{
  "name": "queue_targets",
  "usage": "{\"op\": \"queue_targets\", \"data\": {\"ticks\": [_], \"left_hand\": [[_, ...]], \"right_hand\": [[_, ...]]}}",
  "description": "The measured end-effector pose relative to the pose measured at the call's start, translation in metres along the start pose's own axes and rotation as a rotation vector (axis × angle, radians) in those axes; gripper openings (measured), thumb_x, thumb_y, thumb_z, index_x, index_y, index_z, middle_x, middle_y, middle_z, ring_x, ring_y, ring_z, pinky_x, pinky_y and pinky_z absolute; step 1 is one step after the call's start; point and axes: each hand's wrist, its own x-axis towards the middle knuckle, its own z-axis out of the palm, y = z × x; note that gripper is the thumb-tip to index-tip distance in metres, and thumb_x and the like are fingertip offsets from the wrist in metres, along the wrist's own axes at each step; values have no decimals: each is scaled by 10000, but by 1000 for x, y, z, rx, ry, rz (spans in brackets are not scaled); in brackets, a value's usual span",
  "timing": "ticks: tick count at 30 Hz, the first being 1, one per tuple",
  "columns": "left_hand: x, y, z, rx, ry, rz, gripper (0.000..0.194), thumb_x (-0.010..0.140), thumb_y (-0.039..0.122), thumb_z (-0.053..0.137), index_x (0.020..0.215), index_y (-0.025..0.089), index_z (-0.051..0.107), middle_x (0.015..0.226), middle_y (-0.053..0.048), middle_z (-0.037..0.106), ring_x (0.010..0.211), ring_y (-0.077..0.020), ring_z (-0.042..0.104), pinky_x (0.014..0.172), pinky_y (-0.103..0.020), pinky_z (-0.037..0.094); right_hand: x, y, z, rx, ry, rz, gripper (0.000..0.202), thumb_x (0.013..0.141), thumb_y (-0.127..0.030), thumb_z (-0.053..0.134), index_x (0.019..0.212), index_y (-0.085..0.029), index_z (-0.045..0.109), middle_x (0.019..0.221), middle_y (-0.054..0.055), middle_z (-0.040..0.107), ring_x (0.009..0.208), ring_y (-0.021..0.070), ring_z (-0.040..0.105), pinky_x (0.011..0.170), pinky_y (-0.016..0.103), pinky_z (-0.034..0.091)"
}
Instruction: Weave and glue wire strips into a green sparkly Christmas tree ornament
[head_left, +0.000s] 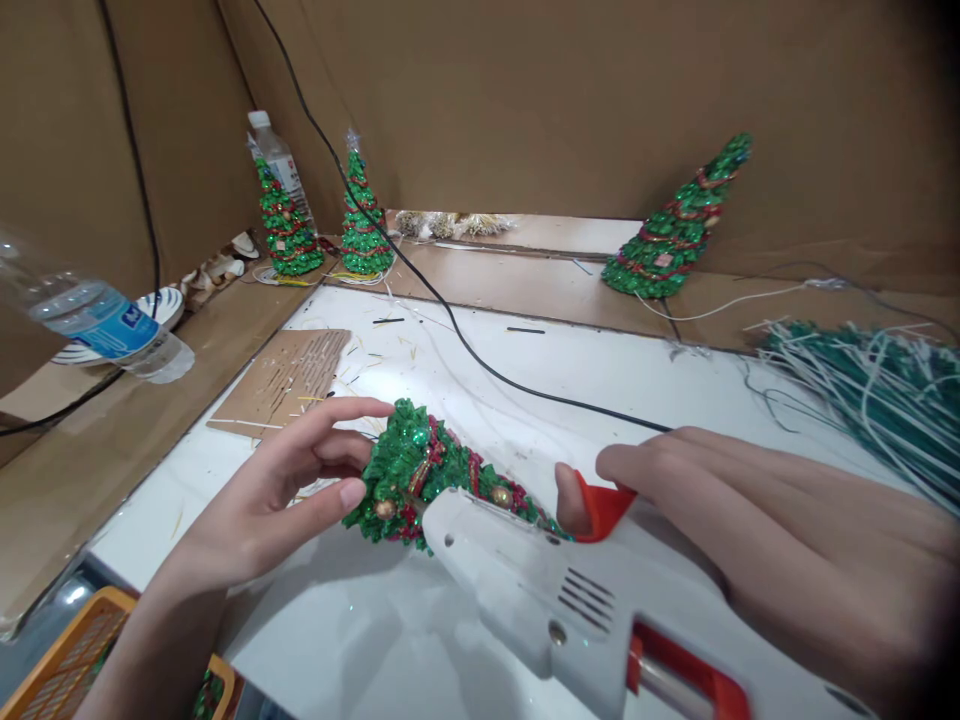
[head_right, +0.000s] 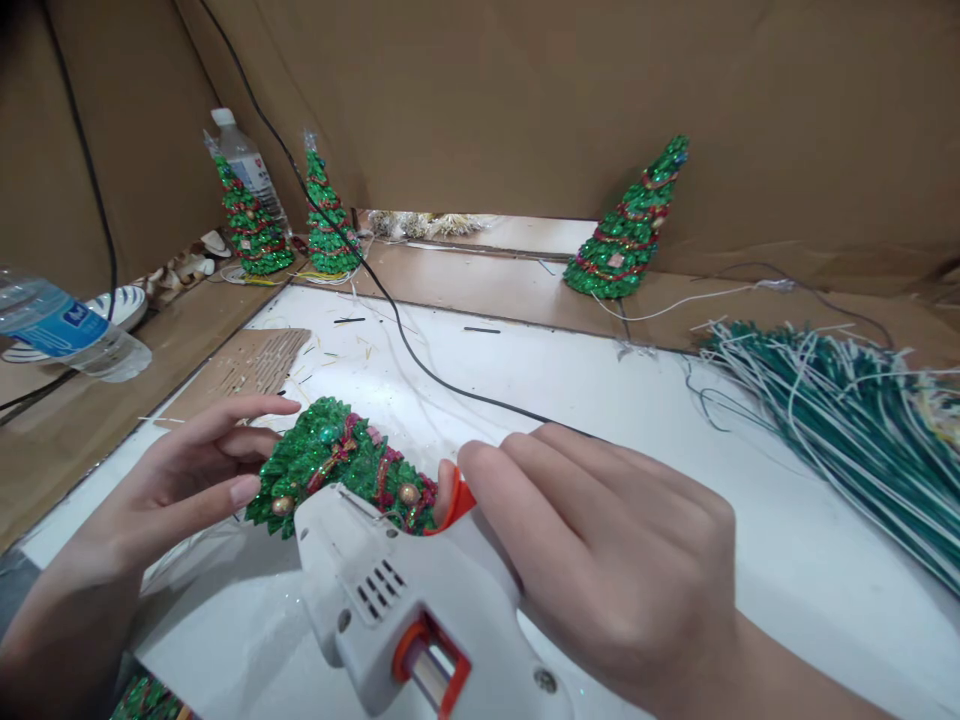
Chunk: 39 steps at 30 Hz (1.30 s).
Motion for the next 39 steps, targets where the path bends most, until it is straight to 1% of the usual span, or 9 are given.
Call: {"op": "queue_targets", "data": {"ticks": [3, 11, 15, 22, 25, 29, 33, 35, 39], "left_hand": [[0, -1, -1, 11, -16, 3, 450, 876, 238, 567, 1310, 245, 448, 958, -69, 681, 796, -170, 627, 705, -257, 480], [1, 3, 1, 30, -9, 4, 425, 879, 231, 567, 1290, 244, 458, 928, -61, 690, 785, -167, 641, 697, -249, 479], [1, 3, 1, 30, -4, -8, 428, 881, 224, 563, 1295, 239, 457, 910, -60, 689, 777, -165, 640, 695, -248, 478], [0, 1, 0, 70, 2, -15, 442, 880, 239, 559, 1306, 241, 442, 940, -66, 685, 803, -176, 647, 697, -253, 495], [0, 1, 0, 83, 2, -11, 429, 886, 242, 550, 1300, 255, 441, 932, -53, 681, 785, -160, 650, 693, -239, 499], [-1, 2, 1, 96, 17, -10, 424, 882, 243, 555, 1292, 257, 450, 918, -51, 683, 781, -160, 651, 690, -238, 502], [-1, 1, 1, 108, 31, -11, 427, 878, 252, 558, 1293, 261, 456, 922, -53, 682, 781, -165, 646, 686, -247, 502], [-2, 1, 1, 118, 38, -13, 431, 874, 255, 564, 1293, 259, 461, 924, -56, 681, 789, -168, 641, 681, -248, 500], [-2, 2, 1, 136, 41, -16, 438, 870, 259, 568, 1295, 260, 462, 905, -52, 676, 773, -167, 639, 684, -255, 500]], "right_hand": [[2, 0, -1, -39, 34, -134, 395, 964, -216, 315, 669, -202, 577, 563, -5, 607, 506, 122, 562, 489, 261, 381], [6, -2, -1, -65, 49, -136, 495, 994, -256, 230, 641, -184, 569, 514, 12, 534, 484, 133, 522, 456, 278, 305], [7, -4, 0, -43, 106, -121, 432, 971, -225, 345, 581, -190, 526, 491, -5, 512, 459, 117, 484, 460, 277, 286], [4, -1, 3, 59, 25, -54, 288, 907, -138, 361, 668, -205, 507, 498, -29, 483, 457, 113, 439, 457, 265, 278], [2, 2, 7, 162, 16, -15, 229, 885, -181, 349, 725, -219, 509, 512, -31, 488, 455, 122, 431, 443, 268, 262], [2, 5, 12, 330, -67, 99, 207, 851, -281, 393, 675, -232, 490, 489, -53, 477, 413, 102, 385, 420, 245, 252], [3, 6, 15, 414, -162, 171, 135, 782, -237, 440, 654, -231, 482, 477, -83, 488, 395, 74, 354, 414, 213, 249], [3, 5, 16, 419, -192, 181, 118, 769, -225, 445, 656, -231, 479, 480, -92, 492, 387, 68, 329, 413, 204, 246], [2, 6, 17, 437, -172, 149, 112, 781, -260, 443, 674, -238, 472, 492, -91, 498, 398, 72, 340, 405, 195, 249]]}}
